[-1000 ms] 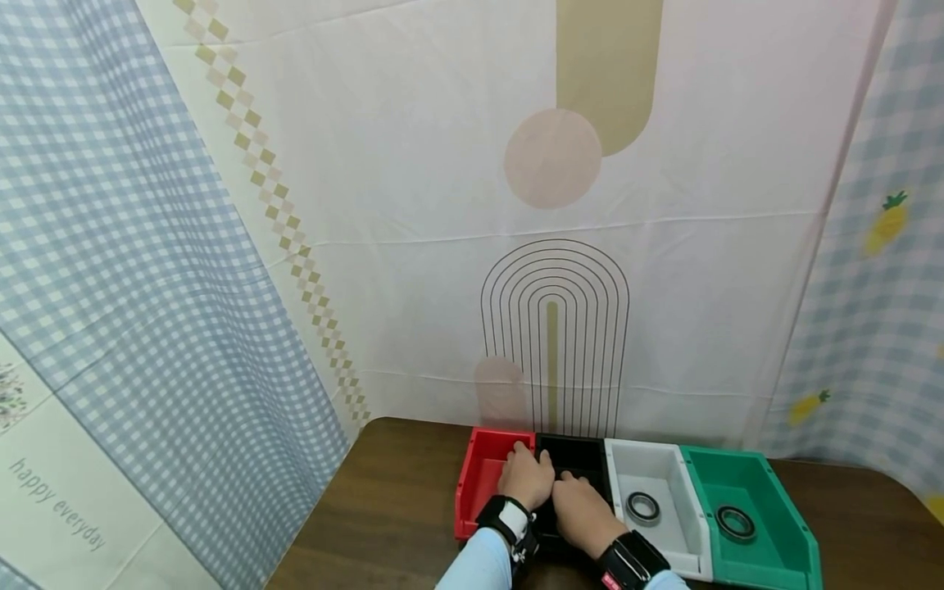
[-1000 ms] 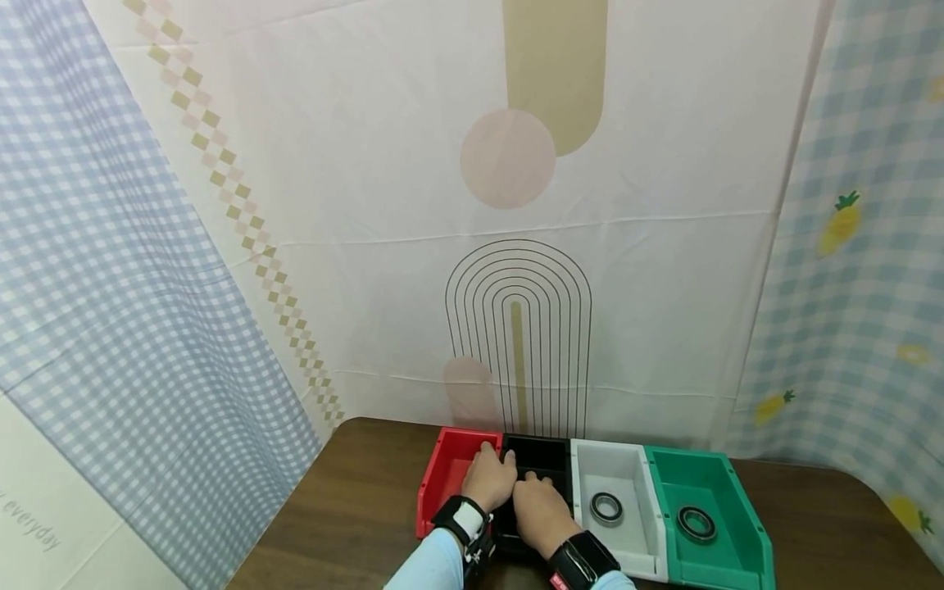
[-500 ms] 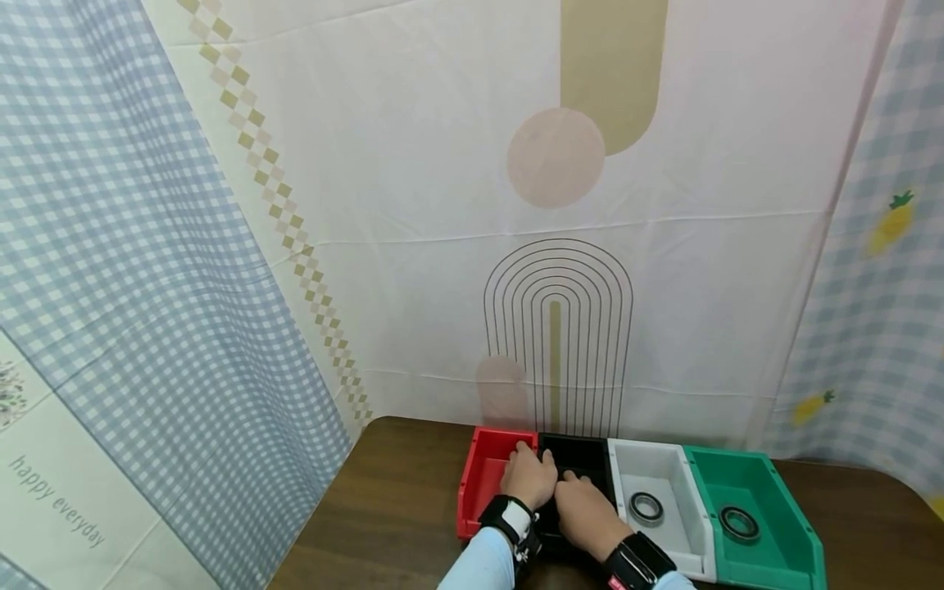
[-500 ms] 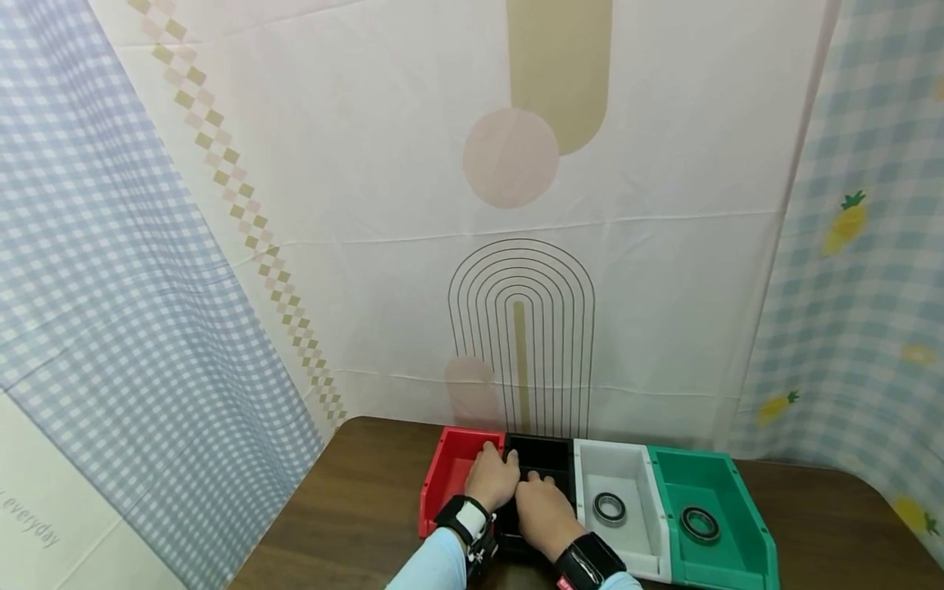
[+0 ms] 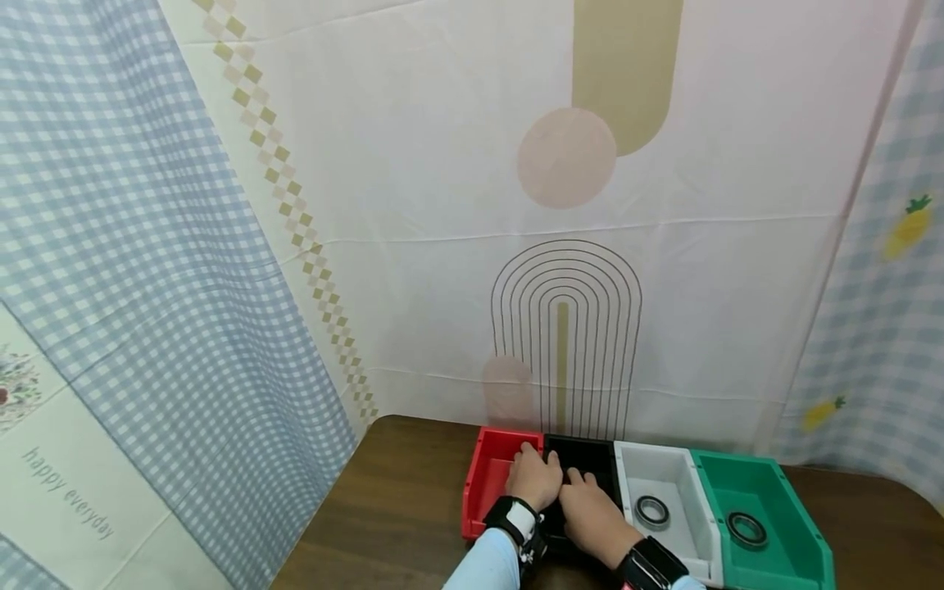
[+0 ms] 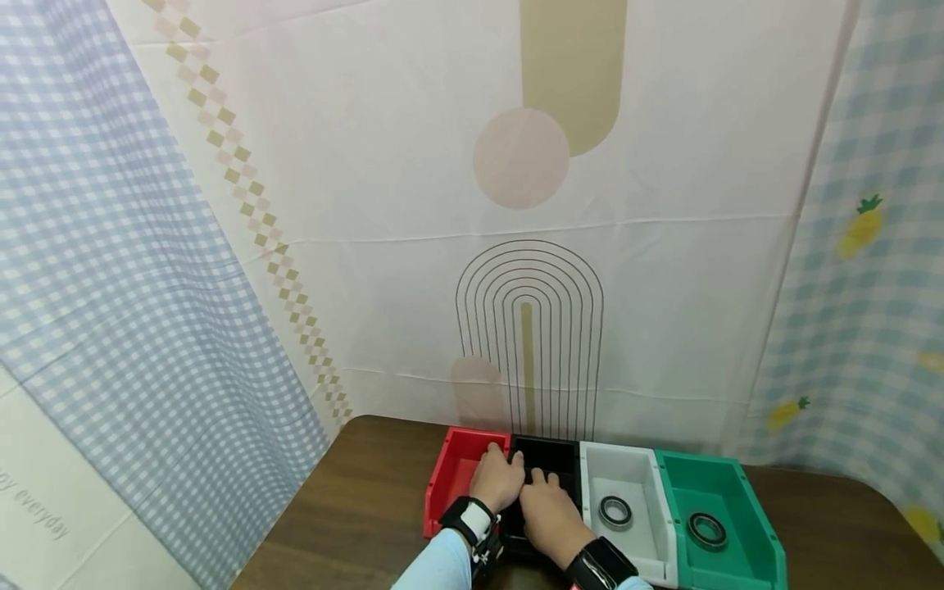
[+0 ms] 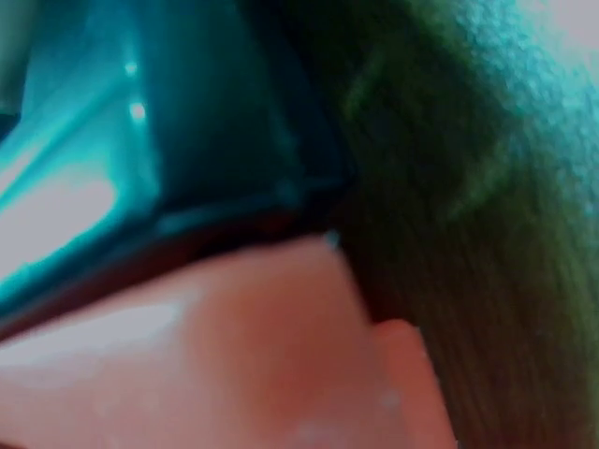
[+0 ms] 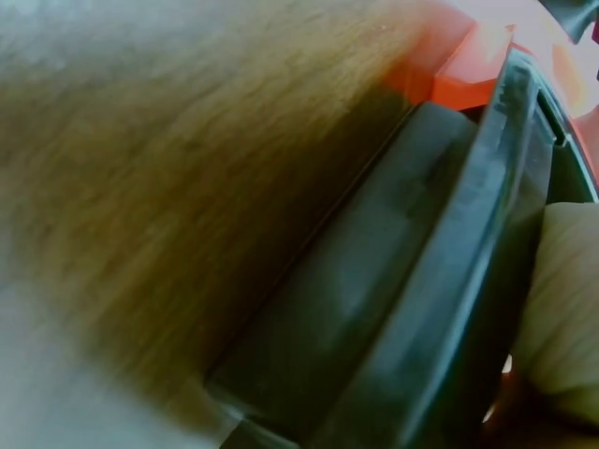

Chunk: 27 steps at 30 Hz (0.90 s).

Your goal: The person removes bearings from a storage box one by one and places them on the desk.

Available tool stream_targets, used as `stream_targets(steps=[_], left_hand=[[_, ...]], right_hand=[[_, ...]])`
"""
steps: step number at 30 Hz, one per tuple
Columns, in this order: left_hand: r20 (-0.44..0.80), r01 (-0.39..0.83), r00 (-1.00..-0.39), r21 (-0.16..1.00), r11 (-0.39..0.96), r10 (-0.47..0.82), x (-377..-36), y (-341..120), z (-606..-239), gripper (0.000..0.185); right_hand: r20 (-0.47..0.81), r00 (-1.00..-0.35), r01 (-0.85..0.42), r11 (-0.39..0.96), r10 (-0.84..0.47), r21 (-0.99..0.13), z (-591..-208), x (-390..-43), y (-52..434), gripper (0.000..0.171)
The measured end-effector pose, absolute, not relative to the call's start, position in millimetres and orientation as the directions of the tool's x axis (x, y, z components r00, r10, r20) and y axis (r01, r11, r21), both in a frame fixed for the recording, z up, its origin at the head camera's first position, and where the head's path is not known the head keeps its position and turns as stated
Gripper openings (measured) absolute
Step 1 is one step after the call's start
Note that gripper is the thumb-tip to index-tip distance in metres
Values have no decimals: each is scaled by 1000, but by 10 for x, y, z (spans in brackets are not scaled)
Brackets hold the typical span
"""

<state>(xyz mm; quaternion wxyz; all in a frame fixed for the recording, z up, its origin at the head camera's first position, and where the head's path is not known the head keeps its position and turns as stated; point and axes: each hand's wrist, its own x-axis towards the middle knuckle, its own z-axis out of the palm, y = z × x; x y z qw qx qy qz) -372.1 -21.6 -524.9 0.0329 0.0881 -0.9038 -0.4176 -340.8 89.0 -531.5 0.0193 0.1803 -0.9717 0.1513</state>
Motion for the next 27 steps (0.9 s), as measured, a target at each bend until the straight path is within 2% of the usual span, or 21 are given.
stream_targets(steps=[4, 11, 19, 24, 27], left_hand=[[-28, -135, -983, 776, 616, -181, -3742, -209, -5275, 67], [-22, -125, -983, 812, 570, -185, -3812, -203, -5297, 72], [-38, -142, -980, 821, 553, -194, -3795, -231, -5328, 73], [-38, -142, -980, 815, 561, -194, -3767, -234, -5322, 72], [-38, -142, -980, 816, 561, -194, -3759, -214, -5335, 71]], right_hand=[[89, -931, -364, 897, -353, -250, -5305, -3404, 903, 34], [106, -909, -417, 891, -404, -178, -5216, -3338, 934, 40], [130, -852, -516, 855, -507, -54, -5166, -3097, 1028, 52], [137, -828, -557, 825, -544, -91, -5104, -2911, 1136, 61], [147, -822, -569, 809, -551, -147, -5085, -2794, 1227, 58]])
